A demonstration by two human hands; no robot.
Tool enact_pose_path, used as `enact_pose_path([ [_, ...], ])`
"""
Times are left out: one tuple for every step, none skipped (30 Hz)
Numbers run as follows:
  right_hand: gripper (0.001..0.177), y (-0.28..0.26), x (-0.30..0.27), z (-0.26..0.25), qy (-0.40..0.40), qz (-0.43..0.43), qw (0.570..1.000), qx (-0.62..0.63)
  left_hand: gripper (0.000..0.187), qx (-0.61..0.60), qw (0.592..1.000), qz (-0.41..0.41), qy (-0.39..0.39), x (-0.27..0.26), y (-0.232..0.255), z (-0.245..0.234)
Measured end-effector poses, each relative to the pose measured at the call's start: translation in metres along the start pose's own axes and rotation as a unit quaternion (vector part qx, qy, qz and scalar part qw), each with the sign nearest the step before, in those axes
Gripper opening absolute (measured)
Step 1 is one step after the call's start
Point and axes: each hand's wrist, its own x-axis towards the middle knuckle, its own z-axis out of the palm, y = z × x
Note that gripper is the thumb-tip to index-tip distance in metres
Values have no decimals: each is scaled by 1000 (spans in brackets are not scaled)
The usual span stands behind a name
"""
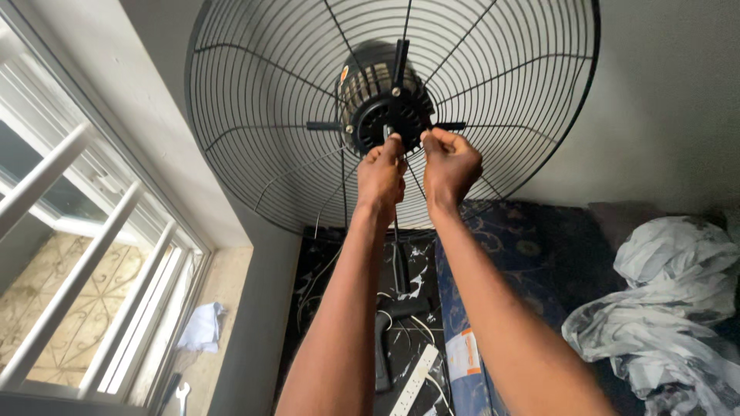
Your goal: The person retrieves a screwdriver from a drawer and uses it to tighten screws on the central hub of a standing fan. The person repeatedly adjusts the fan's position and continues to tighten the screws.
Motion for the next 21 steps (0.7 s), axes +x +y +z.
enact_pose_path([
  [23, 1, 1, 0, -2, 3, 1000, 4, 34, 0, 1000, 4, -3, 1, 0, 0],
  [23, 2, 2, 0, -4, 6, 1000, 8, 34, 0, 1000, 7, -7, 1, 0, 0],
  [23, 3, 2, -1, -5, 8, 1000, 12, 33, -4, 1000, 4, -5, 0, 0, 0],
  [23, 3, 2, -1, -6, -6, 1000, 3, 33, -7, 1000, 0, -4, 0, 0, 1],
  [23, 3, 2, -2, -6, -21, 1000, -5, 32, -11, 1000, -3, -2, -1, 1, 0],
  [23, 2, 2, -3, -6, -37, 999, -13, 32, -9, 1000, -5, -3, -2, 1, 0],
  [24, 2, 1, -3, -8, -23, 1000, -16, 32, -8, 1000, -7, -4, -3, 2, 0],
  [24, 0, 1, -3, -9, -10, 1000, -18, 32, -6, 1000, -9, -6, -4, 3, 1],
  [24, -1, 0, -3, -10, 3, 1000, -20, 32, -6, 1000, -10, -4, -6, 4, 1],
  [24, -4, 1, -3, -8, -10, 1000, -20, 32, -5, 1000, -9, -5, -7, 5, 2],
  [24, -6, 2, -3, -5, -23, 1000, -20, 32, -5, 1000, -9, -5, -7, 7, 2],
  [23, -8, 1, -3, -3, -35, 999, -21, 33, -3, 1000, -6, -10, -9, 8, 2],
  [23, -9, 0, -4, -6, -40, 999, -35, 33, -1, 1000, -4, -14, -11, 8, 1],
  [22, -11, -1, -6, -9, -43, 998, -51, 33, 1, 1000, -2, -18, -12, 8, 1],
  [21, -12, -1, -7, -12, -47, 997, -66, 33, 3, 1000, -1, -17, -13, 9, 1],
  [21, -13, -1, -7, -14, -45, 997, -62, 33, 5, 1000, 1, -16, -13, 10, 1],
  [21, -13, -1, -6, -15, -42, 997, -58, 33, 7, 1000, 2, -14, -13, 10, 2],
  [21, -14, -1, -6, -17, -40, 998, -54, 32, 5, 1000, 1, -15, -12, 11, 2],
  [22, -14, -1, -6, -14, -45, 997, -60, 31, 3, 1000, 1, -15, -12, 11, 2],
  [22, -14, 0, -5, -12, -49, 997, -66, 31, 2, 1000, 1, -15, -12, 11, 2],
  [22, -14, 0, -5, -9, -53, 996, -71, 31, 1, 1000, 1, -15, -12, 11, 2],
])
